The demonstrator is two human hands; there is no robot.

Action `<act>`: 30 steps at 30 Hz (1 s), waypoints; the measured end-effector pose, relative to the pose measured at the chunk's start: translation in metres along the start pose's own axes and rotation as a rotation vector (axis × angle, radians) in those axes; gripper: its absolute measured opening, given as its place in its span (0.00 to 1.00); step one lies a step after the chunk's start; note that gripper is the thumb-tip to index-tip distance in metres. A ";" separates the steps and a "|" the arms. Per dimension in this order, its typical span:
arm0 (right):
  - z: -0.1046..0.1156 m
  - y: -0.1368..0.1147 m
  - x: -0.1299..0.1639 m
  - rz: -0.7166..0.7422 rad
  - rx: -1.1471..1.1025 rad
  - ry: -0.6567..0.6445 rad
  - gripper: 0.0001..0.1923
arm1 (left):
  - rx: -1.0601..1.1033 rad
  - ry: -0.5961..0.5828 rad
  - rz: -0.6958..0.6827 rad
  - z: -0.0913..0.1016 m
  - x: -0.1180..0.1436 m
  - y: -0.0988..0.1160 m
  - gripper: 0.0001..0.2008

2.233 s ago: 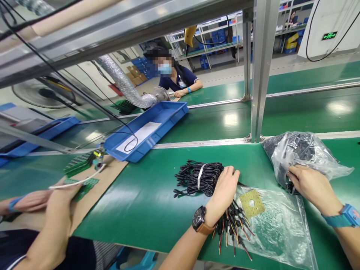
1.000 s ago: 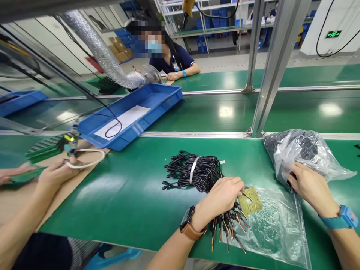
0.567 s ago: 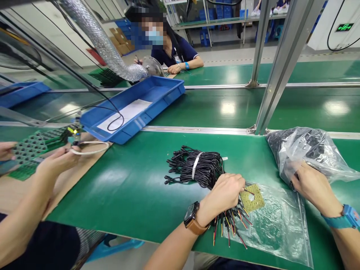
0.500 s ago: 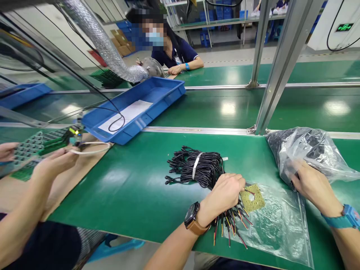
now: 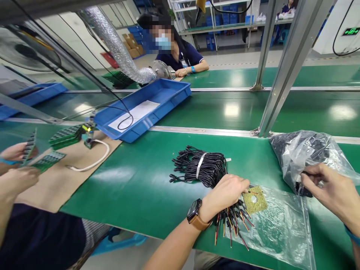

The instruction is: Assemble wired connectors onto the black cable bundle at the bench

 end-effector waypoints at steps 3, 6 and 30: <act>0.031 -0.032 0.010 0.086 -0.068 0.181 0.10 | -0.023 -0.005 0.021 -0.002 -0.001 -0.001 0.09; 0.021 -0.081 0.021 0.335 -0.190 0.146 0.11 | -0.033 -0.013 0.031 -0.003 -0.001 -0.001 0.09; -0.049 -0.150 0.046 0.677 -0.214 -0.114 0.10 | -0.036 0.033 0.047 0.010 0.005 0.000 0.10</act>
Point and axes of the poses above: each hand's wrist, its own x-axis away from the middle knuckle, its own z-axis out of the back of the hand, y = z × x, the point moved 10 cm from there along -x, towards the middle knuckle, and after that the axes turned 15 degrees about x, right-handed, at the moved point
